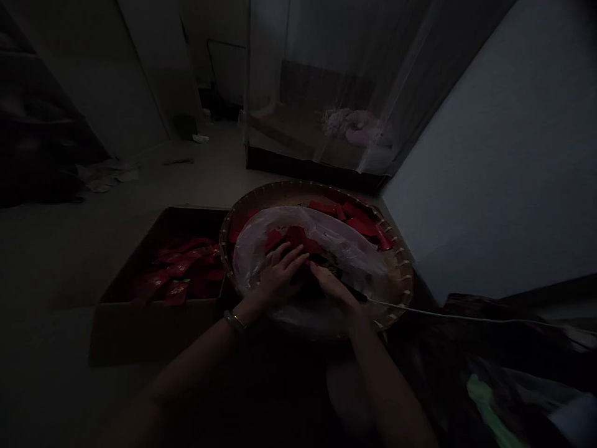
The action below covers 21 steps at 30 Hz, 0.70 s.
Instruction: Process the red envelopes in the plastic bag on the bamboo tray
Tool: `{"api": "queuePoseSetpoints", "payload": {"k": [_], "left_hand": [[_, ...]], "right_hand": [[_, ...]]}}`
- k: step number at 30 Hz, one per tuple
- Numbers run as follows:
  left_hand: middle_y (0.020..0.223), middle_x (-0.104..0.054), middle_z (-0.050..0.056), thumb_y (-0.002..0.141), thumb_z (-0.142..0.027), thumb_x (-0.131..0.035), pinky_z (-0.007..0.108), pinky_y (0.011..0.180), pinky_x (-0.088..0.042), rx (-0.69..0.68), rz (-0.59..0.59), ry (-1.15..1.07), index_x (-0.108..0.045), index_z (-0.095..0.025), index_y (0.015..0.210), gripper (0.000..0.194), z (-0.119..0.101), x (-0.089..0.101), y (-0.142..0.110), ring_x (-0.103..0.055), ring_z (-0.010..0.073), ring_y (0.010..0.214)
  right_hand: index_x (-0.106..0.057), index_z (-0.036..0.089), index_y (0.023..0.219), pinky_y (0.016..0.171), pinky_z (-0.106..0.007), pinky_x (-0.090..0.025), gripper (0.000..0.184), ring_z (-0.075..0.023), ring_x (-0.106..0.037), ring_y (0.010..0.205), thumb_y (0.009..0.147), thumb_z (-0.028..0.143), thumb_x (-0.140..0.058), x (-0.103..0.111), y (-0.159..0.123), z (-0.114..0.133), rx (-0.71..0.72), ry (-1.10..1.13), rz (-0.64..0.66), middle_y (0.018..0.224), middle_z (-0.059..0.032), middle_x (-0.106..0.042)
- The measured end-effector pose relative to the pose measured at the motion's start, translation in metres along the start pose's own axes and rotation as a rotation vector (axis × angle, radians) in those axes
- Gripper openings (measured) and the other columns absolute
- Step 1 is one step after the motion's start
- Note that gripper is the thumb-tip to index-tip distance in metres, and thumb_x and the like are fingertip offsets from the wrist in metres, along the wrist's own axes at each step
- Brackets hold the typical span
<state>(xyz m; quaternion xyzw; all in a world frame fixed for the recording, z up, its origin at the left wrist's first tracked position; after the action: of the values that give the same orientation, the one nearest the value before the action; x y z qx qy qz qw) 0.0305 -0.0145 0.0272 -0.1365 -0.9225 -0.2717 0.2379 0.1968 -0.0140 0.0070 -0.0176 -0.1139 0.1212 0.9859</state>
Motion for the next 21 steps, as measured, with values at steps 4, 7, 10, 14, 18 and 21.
{"api": "queuePoseSetpoints", "payload": {"k": [4,7,10,14,18,21], "left_hand": [[0.128,-0.056,0.006,0.073,-0.018,-0.064,0.049,0.106,-0.020,0.012,0.093,0.075,-0.058,-0.026,0.120,0.048,0.013,-0.006,0.002,-0.034,0.0323,0.126],[0.118,-0.063,0.008,0.070,-0.018,-0.067,0.047,0.102,-0.028,0.023,0.051,0.002,-0.063,-0.026,0.112,0.044,0.027,-0.007,0.006,-0.044,0.0310,0.115],[0.106,-0.067,0.008,0.063,-0.017,-0.071,0.043,0.096,-0.035,0.042,-0.024,-0.092,-0.067,-0.026,0.105,0.043,0.036,-0.003,0.008,-0.050,0.0292,0.105],[0.097,-0.066,0.008,0.059,-0.014,-0.072,0.042,0.095,-0.036,0.139,-0.171,-0.067,-0.069,-0.026,0.100,0.042,0.040,0.002,0.007,-0.053,0.0278,0.097],[0.098,-0.064,0.008,0.063,-0.018,-0.070,0.040,0.092,-0.039,0.164,-0.217,-0.031,-0.066,-0.025,0.105,0.043,0.041,0.003,0.006,-0.054,0.0260,0.094],[0.103,-0.064,0.007,0.063,-0.016,-0.069,0.040,0.093,-0.040,0.149,-0.222,-0.078,-0.064,-0.025,0.110,0.047,0.039,0.005,0.005,-0.054,0.0257,0.096]], "right_hand": [[-0.065,0.018,0.106,0.096,-0.042,-0.043,0.054,-0.0210,-0.061,0.101,0.083,0.061,-0.043,-0.005,0.001,0.003,-0.001,0.055,0.014,0.100,-0.0068,-0.069],[-0.066,0.017,0.102,0.091,-0.041,-0.046,0.052,-0.0211,-0.062,0.096,0.083,0.061,-0.044,-0.008,0.001,0.007,0.014,0.098,0.048,0.095,-0.0056,-0.069],[-0.067,0.016,0.091,0.084,-0.039,-0.050,0.051,-0.0210,-0.064,0.087,0.083,0.060,-0.043,-0.005,0.001,0.011,0.023,0.209,0.019,0.085,-0.0054,-0.070],[-0.063,0.019,0.084,0.077,-0.037,-0.052,0.039,-0.0189,-0.064,0.080,0.085,0.051,-0.041,0.008,0.002,0.009,0.083,0.243,-0.308,0.084,-0.0054,-0.068],[-0.062,0.019,0.093,0.085,-0.039,-0.049,0.020,-0.0202,-0.062,0.090,0.077,0.022,-0.051,0.000,0.002,0.003,0.176,-0.263,-0.185,0.096,-0.0068,-0.067],[-0.059,0.015,0.112,0.100,-0.039,-0.039,0.048,-0.0239,-0.052,0.113,0.066,0.003,-0.053,-0.025,-0.001,0.001,0.314,-0.656,0.190,0.120,-0.0120,-0.059]]}}
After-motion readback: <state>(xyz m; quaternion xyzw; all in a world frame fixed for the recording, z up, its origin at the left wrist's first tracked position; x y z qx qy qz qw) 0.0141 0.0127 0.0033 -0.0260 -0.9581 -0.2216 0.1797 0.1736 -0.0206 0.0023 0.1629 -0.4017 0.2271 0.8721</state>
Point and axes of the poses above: each hand's wrist, its own y-axis towards the middle knuckle, its own x-axis out of the back of the hand, z = x × y, the point moved 2 cm from there along y, towards the middle knuckle
